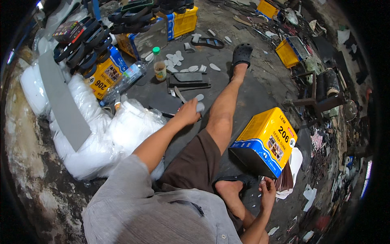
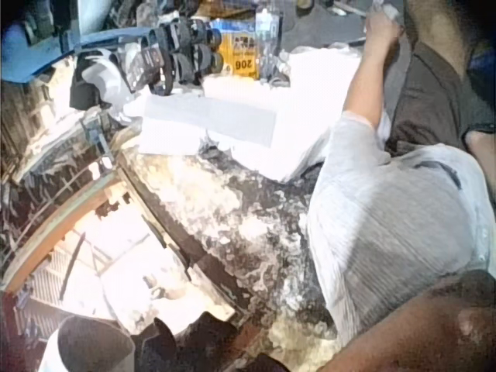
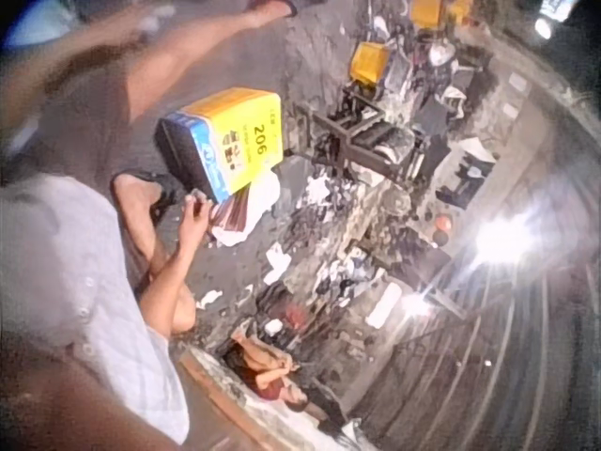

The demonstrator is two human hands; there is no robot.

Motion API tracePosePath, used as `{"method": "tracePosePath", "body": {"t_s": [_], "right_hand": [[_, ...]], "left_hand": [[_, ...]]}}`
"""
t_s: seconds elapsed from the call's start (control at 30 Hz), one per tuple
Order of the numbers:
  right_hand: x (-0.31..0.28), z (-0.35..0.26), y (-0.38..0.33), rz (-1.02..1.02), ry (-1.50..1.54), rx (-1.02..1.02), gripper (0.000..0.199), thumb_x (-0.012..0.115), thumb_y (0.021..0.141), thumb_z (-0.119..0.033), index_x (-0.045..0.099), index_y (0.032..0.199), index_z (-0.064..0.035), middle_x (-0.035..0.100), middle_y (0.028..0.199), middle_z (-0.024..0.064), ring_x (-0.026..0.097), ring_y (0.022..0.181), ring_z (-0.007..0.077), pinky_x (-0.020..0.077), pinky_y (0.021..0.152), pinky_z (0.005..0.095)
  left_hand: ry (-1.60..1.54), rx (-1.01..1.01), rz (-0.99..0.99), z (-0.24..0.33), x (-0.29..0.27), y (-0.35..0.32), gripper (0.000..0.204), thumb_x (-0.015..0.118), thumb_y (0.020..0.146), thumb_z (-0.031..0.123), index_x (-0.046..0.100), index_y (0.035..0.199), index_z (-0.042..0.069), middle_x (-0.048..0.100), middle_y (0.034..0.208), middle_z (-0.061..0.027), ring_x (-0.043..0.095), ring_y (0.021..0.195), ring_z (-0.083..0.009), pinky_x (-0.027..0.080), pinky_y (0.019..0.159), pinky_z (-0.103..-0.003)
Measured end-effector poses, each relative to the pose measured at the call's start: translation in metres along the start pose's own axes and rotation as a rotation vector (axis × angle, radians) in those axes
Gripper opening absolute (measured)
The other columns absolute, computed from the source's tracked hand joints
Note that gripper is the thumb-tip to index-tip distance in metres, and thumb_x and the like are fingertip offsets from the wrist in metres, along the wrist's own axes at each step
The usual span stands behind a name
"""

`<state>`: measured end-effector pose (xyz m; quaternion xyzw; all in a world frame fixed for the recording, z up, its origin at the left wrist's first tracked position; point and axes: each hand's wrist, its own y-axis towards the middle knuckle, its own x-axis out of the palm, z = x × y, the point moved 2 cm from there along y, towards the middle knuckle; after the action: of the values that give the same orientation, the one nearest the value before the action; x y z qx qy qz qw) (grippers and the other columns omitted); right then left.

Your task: The person sits on the floor and repeatedly peels pink backing sheets off white adhesive stickers. The stickers are stacked on a yellow box, and the person handles them one by one, placing the peeled stickers and discarded backings on the floor.

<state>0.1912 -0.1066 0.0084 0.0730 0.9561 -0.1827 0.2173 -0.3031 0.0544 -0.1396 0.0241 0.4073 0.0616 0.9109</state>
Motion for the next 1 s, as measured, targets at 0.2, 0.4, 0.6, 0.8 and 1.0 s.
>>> {"method": "tracePosePath", "body": {"t_s": [0.2,0.4,0.6,0.8,1.0], "right_hand": [[-0.005,0.008,0.001,0.045,-0.135,-0.004,0.031,0.075,0.097,-0.011,0.068,0.124,-0.0001,0.07,0.108,0.0064,0.066,0.097,0.0143,0.0539,0.085,0.0288],[-0.028,0.012,-0.001,0.112,-0.098,0.038,0.031,0.075,0.096,-0.007,0.067,0.125,0.0006,0.07,0.11,0.009,0.066,0.1,0.017,0.054,0.09,0.0309],[-0.04,0.004,-0.013,0.148,-0.214,-0.066,0.033,0.075,0.096,-0.009,0.066,0.126,0.0011,0.071,0.114,0.0119,0.067,0.105,0.0201,0.0535,0.094,0.0338],[-0.09,-0.014,-0.066,0.213,-0.311,-0.114,0.043,0.077,0.091,-0.015,0.066,0.13,0.0003,0.071,0.116,0.018,0.069,0.1,0.0276,0.0544,0.09,0.0386],[-0.203,-0.016,-0.137,0.367,-0.274,-0.203,0.045,0.076,0.092,-0.01,0.065,0.134,-0.0035,0.068,0.124,0.0145,0.068,0.111,0.0259,0.0544,0.097,0.0382]], "left_hand": [[0.183,-0.229,-0.201,-0.014,0.041,0.085,0.049,0.071,0.087,0.01,0.048,0.129,0.0,0.063,0.126,-0.0291,0.061,0.12,-0.049,0.051,0.101,-0.057],[0.241,-0.153,-0.132,-0.047,0.051,0.087,0.046,0.07,0.084,0.004,0.049,0.125,0.0,0.061,0.129,-0.0312,0.063,0.113,-0.0523,0.053,0.097,-0.058],[0.14,-0.133,0.19,-0.034,-0.046,0.156,0.058,0.075,0.082,0.006,0.051,0.135,0.0,0.059,0.131,-0.0338,0.062,0.114,-0.0535,0.053,0.096,-0.056],[0.161,-0.031,0.488,0.026,-0.139,0.162,0.063,0.08,0.081,0.016,0.061,0.138,0.0,0.062,0.136,-0.0251,0.056,0.13,-0.0429,0.047,0.109,-0.049],[0.255,-0.108,0.301,0.052,-0.159,0.094,0.058,0.083,0.084,0.024,0.064,0.135,0.004,0.066,0.131,-0.0224,0.062,0.124,-0.0397,0.05,0.105,-0.046]]}}
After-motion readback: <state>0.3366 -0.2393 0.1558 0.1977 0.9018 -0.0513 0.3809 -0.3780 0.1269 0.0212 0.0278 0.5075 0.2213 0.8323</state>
